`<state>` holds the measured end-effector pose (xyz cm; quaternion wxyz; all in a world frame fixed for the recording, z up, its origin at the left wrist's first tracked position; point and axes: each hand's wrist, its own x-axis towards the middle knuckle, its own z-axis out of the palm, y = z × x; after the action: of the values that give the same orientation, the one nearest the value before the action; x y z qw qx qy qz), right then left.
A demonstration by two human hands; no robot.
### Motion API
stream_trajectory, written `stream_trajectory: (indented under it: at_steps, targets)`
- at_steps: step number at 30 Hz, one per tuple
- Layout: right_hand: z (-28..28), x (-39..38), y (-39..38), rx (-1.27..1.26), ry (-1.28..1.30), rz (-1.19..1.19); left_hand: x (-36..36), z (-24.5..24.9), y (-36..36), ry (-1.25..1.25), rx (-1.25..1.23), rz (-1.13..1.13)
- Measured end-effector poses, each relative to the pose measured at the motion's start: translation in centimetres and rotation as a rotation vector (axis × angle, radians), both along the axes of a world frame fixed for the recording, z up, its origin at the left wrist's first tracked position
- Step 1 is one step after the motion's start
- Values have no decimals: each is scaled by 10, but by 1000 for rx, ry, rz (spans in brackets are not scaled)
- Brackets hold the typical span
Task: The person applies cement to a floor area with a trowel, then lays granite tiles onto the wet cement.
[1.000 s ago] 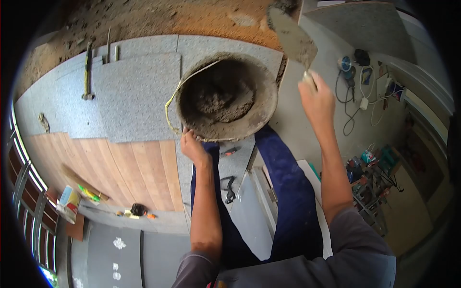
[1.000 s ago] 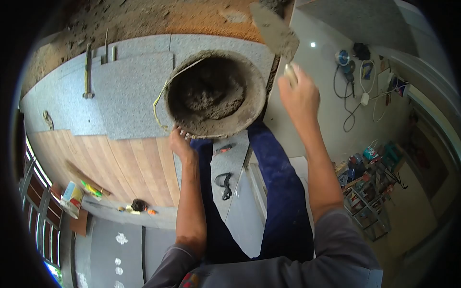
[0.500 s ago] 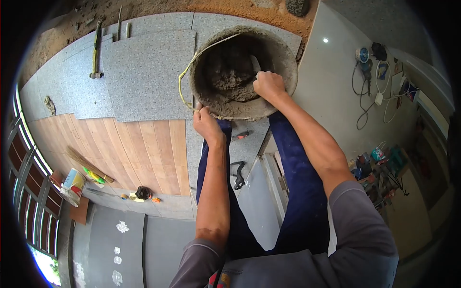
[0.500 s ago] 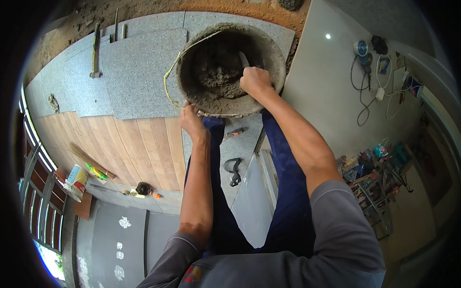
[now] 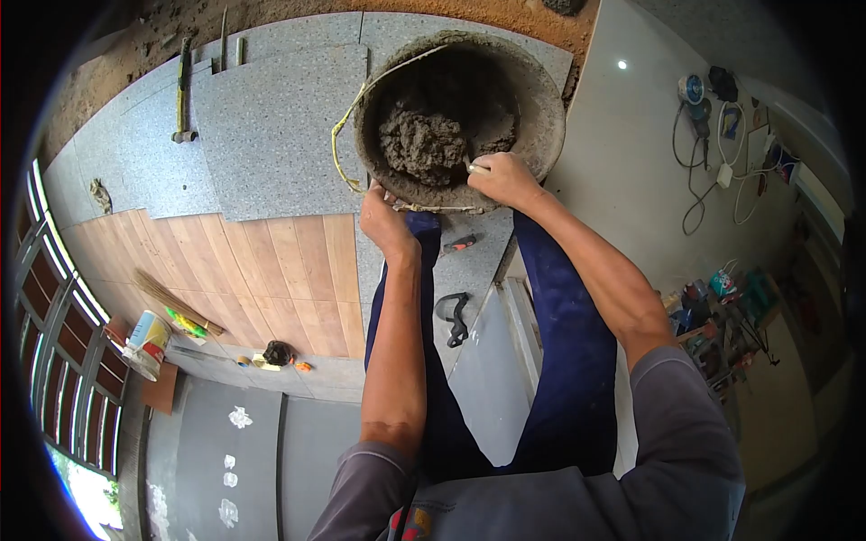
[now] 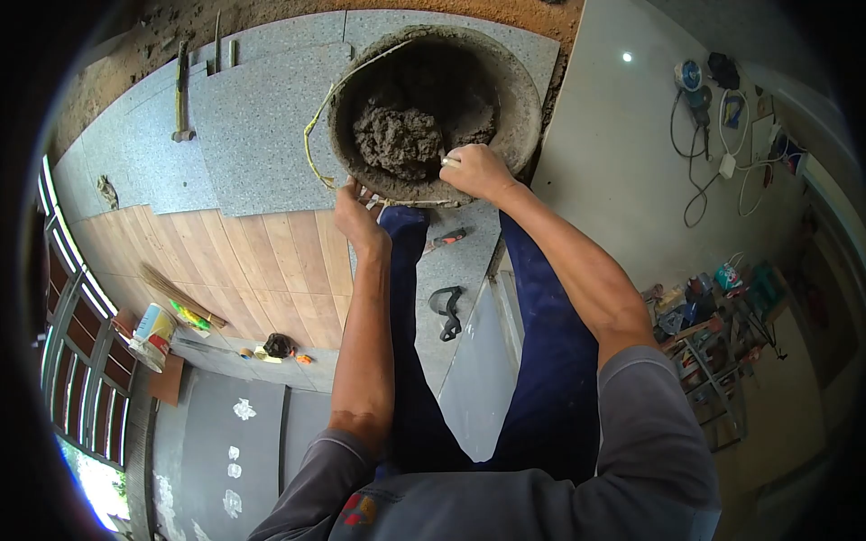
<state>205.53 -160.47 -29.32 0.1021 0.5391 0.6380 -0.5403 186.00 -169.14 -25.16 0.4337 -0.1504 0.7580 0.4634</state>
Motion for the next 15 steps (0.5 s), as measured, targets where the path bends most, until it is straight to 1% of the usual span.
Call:
stream_trajectory:
  at_steps: [3, 5, 11, 14, 15]
  targets:
    - [10, 4, 6, -117, 52, -62, 0, 3, 2, 17, -26, -11]
    - [11, 7, 7, -204, 68, -119, -3, 2, 3, -17, -34, 32]
    - [20, 17, 11, -152, 165, -143, -6, 4, 3, -54, -44, 37]
    - [26, 23, 16, -313, 136, -157, -7, 4, 4, -67, -42, 46]
    - [25, 27, 17, -287, 163, -140, -7, 3, 4, -70, -41, 52]
